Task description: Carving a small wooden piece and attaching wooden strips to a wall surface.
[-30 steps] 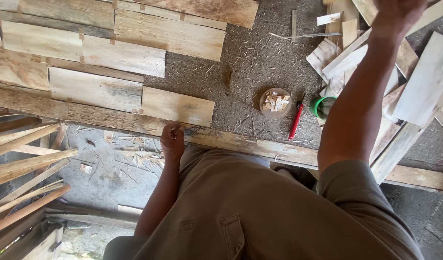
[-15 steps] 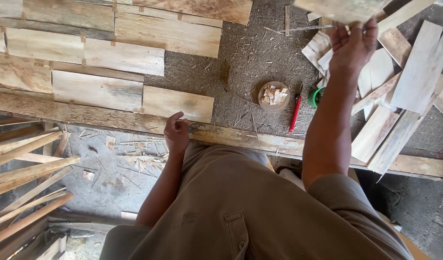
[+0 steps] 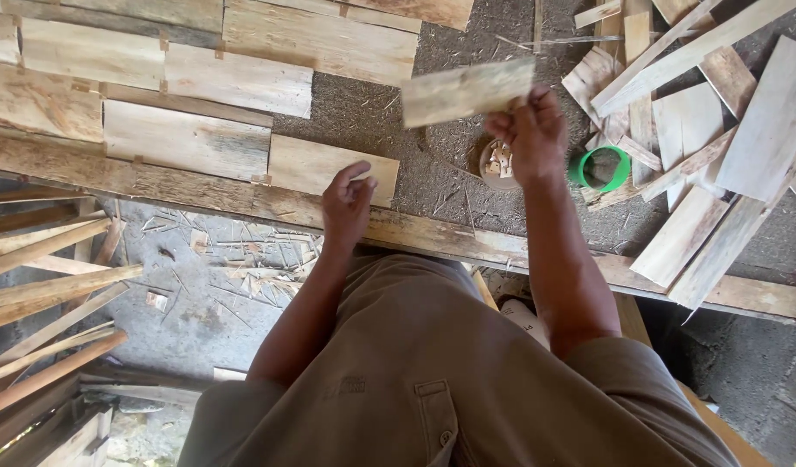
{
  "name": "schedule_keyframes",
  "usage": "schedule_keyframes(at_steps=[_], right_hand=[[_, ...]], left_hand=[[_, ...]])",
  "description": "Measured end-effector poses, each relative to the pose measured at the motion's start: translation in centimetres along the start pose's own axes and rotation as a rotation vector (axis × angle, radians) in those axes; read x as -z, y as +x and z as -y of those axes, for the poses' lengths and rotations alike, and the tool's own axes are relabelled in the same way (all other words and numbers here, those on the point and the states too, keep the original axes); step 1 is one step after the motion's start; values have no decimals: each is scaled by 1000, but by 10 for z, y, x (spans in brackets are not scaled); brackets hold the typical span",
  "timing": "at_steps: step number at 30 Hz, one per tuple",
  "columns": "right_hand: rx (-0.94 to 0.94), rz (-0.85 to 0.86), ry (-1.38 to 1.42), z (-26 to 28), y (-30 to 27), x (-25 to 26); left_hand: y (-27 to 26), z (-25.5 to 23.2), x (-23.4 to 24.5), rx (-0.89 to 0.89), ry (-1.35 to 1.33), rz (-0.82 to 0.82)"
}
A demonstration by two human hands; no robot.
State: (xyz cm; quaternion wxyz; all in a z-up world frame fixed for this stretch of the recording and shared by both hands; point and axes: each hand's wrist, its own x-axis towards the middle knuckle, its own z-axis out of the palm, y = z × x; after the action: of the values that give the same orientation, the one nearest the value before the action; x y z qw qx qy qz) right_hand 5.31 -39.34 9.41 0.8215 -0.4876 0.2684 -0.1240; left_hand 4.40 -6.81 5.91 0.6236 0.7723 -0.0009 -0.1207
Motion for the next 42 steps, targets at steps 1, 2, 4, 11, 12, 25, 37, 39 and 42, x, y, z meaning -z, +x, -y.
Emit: schedule_keyframes(at_steps=[1,2,4,11,12,25,37,39,42], right_hand=[[-45,38,-24,-12,-6,-2],[-53,40,-26,-24,-10,-2],[-114,112,27,-46,-18,-4],[-200,-315,376,-70,14,19],[-158,-322,409,-77,22,32],[12,-403,321,-78,73,130],[351,-1146,-959,-40,-101,274],[266,-1105,-1153,-41,-115,295],[160,-995,-1432,-42,-121,327]], left_hand=[[5,-9,-3,-57,1,22],[8,-10,-6,-50,2,18],[16,-13,-10,70,-55,85],[12,49,28,-231,448,175],[12,53,36,-238,566,181],[19,60,90,-282,918,258],[15,58,69,-406,876,337],[14,58,66,-413,879,349],[10,60,60,-410,896,360]])
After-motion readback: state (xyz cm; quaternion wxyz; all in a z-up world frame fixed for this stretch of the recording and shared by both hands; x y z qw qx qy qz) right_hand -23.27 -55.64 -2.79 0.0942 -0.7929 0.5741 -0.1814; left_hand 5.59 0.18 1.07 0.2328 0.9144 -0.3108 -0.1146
